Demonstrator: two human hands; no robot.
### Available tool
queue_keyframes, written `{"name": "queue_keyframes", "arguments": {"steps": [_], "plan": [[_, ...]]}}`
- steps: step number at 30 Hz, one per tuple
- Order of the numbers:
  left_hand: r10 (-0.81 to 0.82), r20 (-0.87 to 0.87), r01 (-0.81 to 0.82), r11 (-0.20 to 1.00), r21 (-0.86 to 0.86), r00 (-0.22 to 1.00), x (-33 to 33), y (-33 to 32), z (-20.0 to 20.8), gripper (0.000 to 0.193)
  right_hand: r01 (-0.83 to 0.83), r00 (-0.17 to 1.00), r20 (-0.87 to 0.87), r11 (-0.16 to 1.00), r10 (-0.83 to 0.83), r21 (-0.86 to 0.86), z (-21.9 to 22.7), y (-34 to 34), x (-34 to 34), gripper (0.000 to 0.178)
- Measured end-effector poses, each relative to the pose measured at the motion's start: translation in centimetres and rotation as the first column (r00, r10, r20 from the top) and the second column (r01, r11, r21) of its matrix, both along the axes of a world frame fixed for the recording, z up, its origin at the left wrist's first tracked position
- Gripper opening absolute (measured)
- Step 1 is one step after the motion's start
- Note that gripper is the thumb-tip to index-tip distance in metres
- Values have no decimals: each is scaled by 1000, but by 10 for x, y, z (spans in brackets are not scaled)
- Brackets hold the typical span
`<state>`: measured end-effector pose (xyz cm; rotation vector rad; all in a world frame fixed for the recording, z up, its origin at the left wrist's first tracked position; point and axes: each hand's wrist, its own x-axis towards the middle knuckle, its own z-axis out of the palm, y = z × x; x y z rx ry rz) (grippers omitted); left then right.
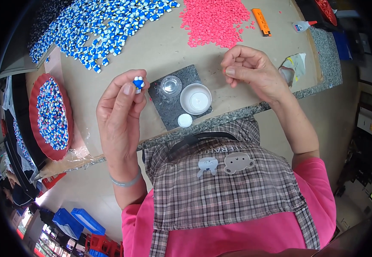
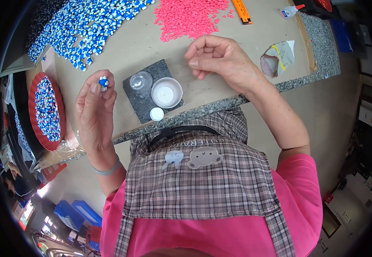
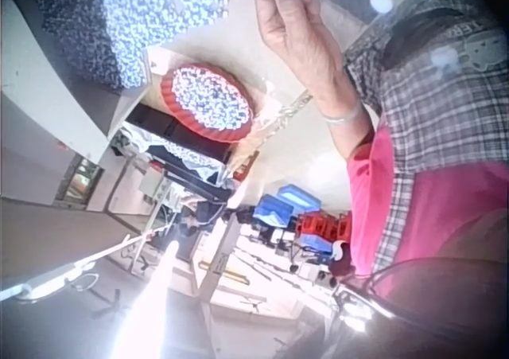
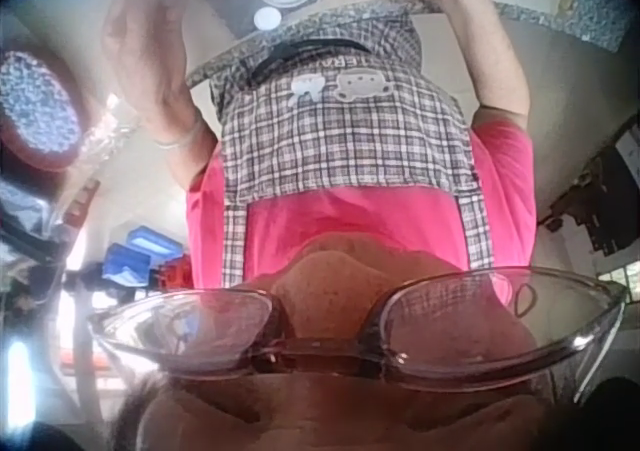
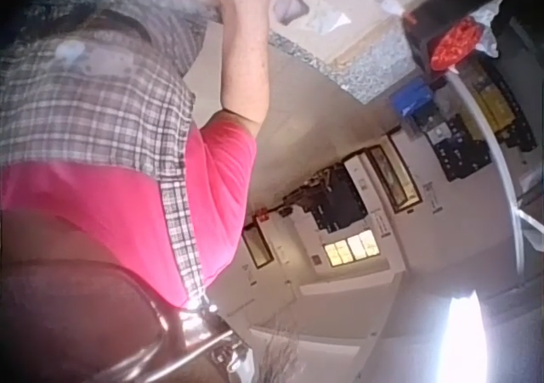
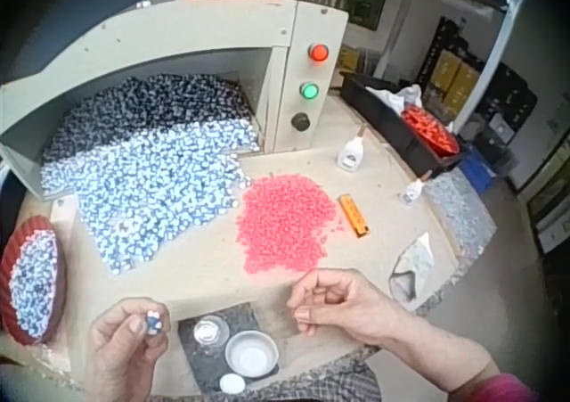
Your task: The person dispenses glue from a bottle into a small container, then repeatedly picks up small components and figurine parts, dipping the components into the glue and attaching them by hand.
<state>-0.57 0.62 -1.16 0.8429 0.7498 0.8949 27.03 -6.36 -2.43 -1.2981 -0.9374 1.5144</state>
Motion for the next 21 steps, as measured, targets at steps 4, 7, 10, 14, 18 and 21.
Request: {"name": "queue_keyframes", "arguments": {"steps": [4,7,10,14,18,21], "plan": [[-4,-1,4,1000,-10,1000,1,-2,0,27,-23,999,-42,999,22,-36,3,1,0,12],[21,-36,-22,999,-30,999,4,-4,3,27,-45,995,-87,996,38,-72,3,1,0,16],[-3,-13,2,999,-32,1000,5,-7,3,26,-57,992,-114,994,46,-98,5,0,-1,18],[-4,-8,4,999,-32,1000,8,-10,4,26,-79,985,-162,990,59,-117,7,-2,-6,20],[-51,23,52,998,-21,998,10,-13,5,24,-98,980,-186,987,73,-128,7,-3,-7,21],[-78,36,79,997,-2,996,12,-14,5,22,-104,973,-217,987,75,-123,5,-5,-11,21]]}}
